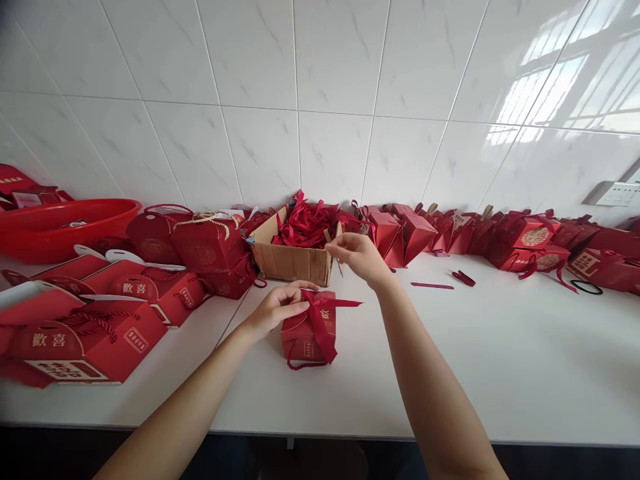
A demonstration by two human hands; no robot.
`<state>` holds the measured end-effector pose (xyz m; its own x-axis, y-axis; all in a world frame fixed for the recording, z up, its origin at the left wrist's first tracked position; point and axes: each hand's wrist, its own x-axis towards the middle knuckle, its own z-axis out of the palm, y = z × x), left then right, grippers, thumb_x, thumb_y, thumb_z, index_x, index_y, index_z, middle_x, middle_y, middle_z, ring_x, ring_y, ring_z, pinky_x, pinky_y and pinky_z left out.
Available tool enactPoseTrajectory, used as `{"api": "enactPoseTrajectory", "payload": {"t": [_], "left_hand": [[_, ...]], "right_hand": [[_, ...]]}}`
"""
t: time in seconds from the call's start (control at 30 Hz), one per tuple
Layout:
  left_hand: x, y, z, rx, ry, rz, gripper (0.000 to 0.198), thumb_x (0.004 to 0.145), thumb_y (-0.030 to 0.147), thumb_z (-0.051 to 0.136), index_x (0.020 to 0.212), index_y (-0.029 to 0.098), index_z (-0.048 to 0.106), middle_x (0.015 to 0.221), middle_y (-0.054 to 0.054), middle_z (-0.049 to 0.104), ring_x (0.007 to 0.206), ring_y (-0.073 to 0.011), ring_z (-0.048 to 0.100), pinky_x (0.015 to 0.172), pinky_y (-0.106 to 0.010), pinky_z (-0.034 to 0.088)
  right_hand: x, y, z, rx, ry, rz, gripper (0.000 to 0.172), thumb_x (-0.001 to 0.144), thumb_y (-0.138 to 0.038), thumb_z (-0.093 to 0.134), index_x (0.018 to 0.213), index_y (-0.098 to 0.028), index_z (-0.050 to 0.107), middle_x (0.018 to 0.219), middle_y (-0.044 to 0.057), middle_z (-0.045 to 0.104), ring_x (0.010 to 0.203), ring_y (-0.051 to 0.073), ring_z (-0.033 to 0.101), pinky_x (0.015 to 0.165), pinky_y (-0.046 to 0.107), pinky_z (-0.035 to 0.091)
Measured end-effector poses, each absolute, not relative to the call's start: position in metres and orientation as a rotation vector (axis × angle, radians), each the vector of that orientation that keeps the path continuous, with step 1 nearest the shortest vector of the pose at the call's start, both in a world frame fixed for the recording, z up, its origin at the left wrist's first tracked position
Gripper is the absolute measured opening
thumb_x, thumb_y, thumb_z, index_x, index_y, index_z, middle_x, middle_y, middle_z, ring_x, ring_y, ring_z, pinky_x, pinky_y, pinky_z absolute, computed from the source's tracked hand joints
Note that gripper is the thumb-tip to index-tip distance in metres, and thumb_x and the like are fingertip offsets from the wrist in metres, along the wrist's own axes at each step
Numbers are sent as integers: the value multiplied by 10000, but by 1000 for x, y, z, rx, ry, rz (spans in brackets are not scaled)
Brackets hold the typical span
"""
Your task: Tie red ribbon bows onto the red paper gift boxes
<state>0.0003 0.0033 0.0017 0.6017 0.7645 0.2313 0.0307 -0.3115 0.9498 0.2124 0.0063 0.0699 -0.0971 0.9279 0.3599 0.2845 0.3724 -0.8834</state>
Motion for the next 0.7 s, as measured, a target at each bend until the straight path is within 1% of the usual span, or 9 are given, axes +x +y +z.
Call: {"api": "enactPoseTrajectory", "payload": {"t": [0.1, 0.17, 0.23, 0.3, 0.37, 0.47, 0.57, 0.7], "left_hand": [[1, 3, 1, 1758, 682, 862, 401, 759, 338, 642, 539, 178, 347, 1171, -99, 598, 1170, -263, 520, 939, -348, 368], [1, 3, 0, 1778, 729, 867, 398, 746, 363, 652, 538, 181, 366, 1102, -88, 614, 1172, -260, 512, 955, -345, 366], [0, 5, 0, 1787, 757, 873, 392, 734, 385, 662, 532, 180, 396, 1057, -74, 616, 1177, -260, 501, 974, -343, 359], [-1, 6, 0, 1767, 746, 871, 356, 739, 390, 657, 541, 176, 452, 1073, -67, 611, 1192, -265, 489, 994, -347, 347], [-2, 6, 1, 1734, 722, 864, 306, 748, 378, 647, 564, 174, 511, 1090, -69, 611, 1224, -274, 466, 1003, -350, 341], [-4, 6, 3, 1702, 704, 853, 272, 753, 360, 645, 580, 170, 554, 1103, -76, 610, 1240, -276, 455, 1010, -349, 337], [-4, 5, 5, 1699, 714, 857, 265, 757, 361, 653, 591, 166, 584, 1123, -76, 597, 1233, -272, 461, 1014, -345, 336], [-3, 4, 7, 1720, 725, 870, 259, 782, 363, 640, 613, 171, 604, 1046, -72, 609, 1246, -266, 443, 1029, -349, 325]], "right_hand": [[208, 10, 71, -1172, -1980, 1014, 304, 740, -455, 652, 707, -154, 676, 648, 13, 574, 574, 104, 451, 528, 241, 326], [204, 12, 67, -1189, -2175, 1090, 304, 756, -447, 632, 707, -158, 712, 596, 0, 554, 527, 91, 406, 499, 238, 292], [202, 15, 62, -1171, -2293, 1092, 287, 774, -426, 616, 734, -169, 737, 562, -12, 537, 492, 78, 362, 481, 234, 262], [203, 18, 60, -1118, -2334, 1043, 242, 783, -379, 610, 770, -182, 750, 599, -5, 573, 511, 84, 403, 486, 227, 284], [206, 21, 59, -1053, -2338, 1000, 196, 773, -324, 614, 807, -193, 756, 708, 13, 640, 597, 110, 501, 527, 224, 348], [208, 23, 59, -1028, -2364, 982, 193, 754, -298, 627, 857, -194, 753, 829, 30, 679, 701, 145, 572, 578, 229, 403], [207, 23, 61, -990, -2387, 994, 190, 736, -292, 650, 856, -183, 748, 818, 34, 676, 713, 149, 579, 585, 225, 413], [205, 21, 64, -987, -2353, 1143, 172, 753, -301, 637, 837, -166, 703, 751, 20, 641, 641, 122, 565, 571, 219, 440]]}}
